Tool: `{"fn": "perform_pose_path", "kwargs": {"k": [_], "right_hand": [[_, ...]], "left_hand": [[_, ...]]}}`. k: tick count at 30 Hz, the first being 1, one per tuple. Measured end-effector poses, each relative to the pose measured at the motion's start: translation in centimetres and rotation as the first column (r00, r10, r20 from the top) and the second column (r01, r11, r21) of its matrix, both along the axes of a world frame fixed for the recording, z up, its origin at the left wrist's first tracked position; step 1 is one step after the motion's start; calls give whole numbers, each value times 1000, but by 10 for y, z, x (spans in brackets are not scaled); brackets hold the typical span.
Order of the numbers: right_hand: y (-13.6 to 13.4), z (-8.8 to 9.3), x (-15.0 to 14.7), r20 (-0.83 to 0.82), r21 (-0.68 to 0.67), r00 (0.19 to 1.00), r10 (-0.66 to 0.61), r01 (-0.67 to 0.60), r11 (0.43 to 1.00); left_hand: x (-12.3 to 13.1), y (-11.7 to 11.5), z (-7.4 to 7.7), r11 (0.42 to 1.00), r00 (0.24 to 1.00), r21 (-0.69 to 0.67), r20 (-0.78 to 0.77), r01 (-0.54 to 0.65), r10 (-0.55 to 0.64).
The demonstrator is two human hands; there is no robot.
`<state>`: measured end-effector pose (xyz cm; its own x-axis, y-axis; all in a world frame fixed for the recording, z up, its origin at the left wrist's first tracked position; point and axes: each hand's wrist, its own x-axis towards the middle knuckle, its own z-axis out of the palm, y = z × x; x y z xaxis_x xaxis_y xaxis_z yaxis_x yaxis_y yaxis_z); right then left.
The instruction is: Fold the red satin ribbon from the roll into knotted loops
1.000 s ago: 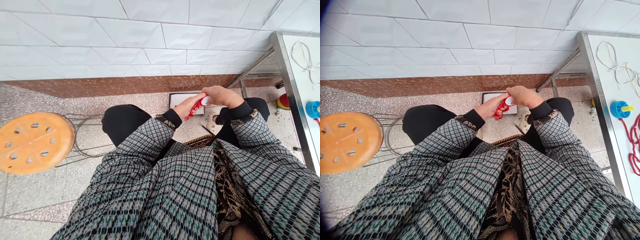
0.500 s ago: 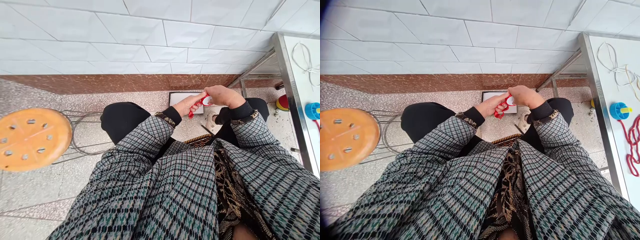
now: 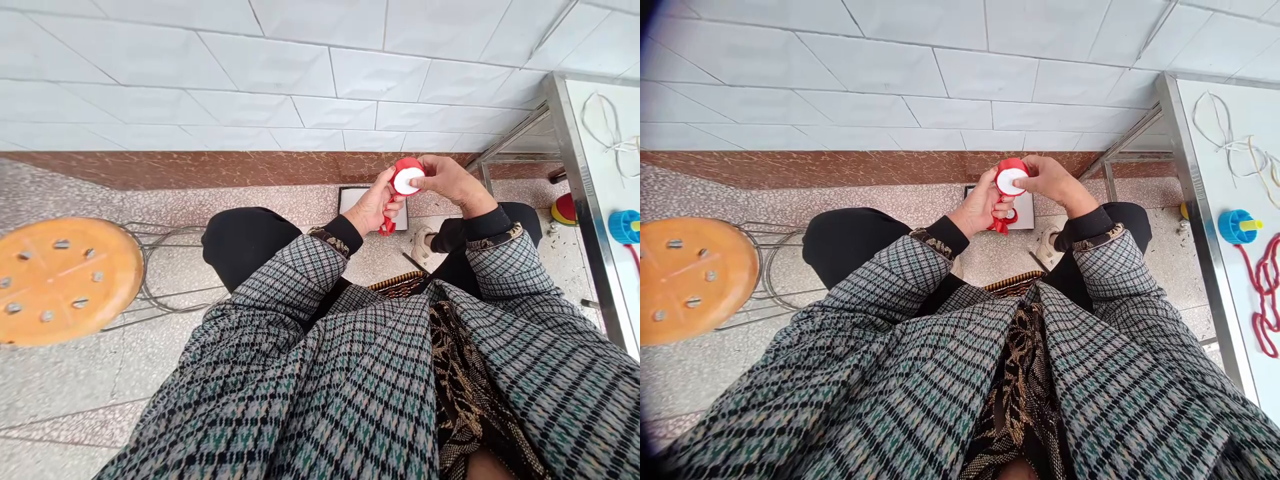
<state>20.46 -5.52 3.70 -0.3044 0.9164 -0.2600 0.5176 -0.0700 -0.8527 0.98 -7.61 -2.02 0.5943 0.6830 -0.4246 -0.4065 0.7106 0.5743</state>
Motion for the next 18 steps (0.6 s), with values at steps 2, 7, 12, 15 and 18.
{"fn": "perform_pose_path", "kwargs": {"k": [2, 7, 12, 15, 18], "right_hand": [[0, -6, 0, -147, -32, 989, -4, -1, 999], [-1, 1, 1, -249, -6, 968, 31, -34, 999], [3, 8, 11, -225, 1, 973, 48, -50, 999], [4, 9, 15, -199, 27, 978, 70, -66, 997], [2, 17, 14, -174, 17, 982, 77, -75, 997]], "left_hand": [[1, -1, 2, 999, 999, 16, 30, -36, 35], [3, -3, 7, 998, 996, 36, 82, -43, 40], [2, -3, 9, 999, 995, 31, 101, -16, 13], [1, -4, 11, 999, 997, 48, 74, -26, 22], [-1, -4, 13, 992, 995, 98, 67, -86, 79]]}}
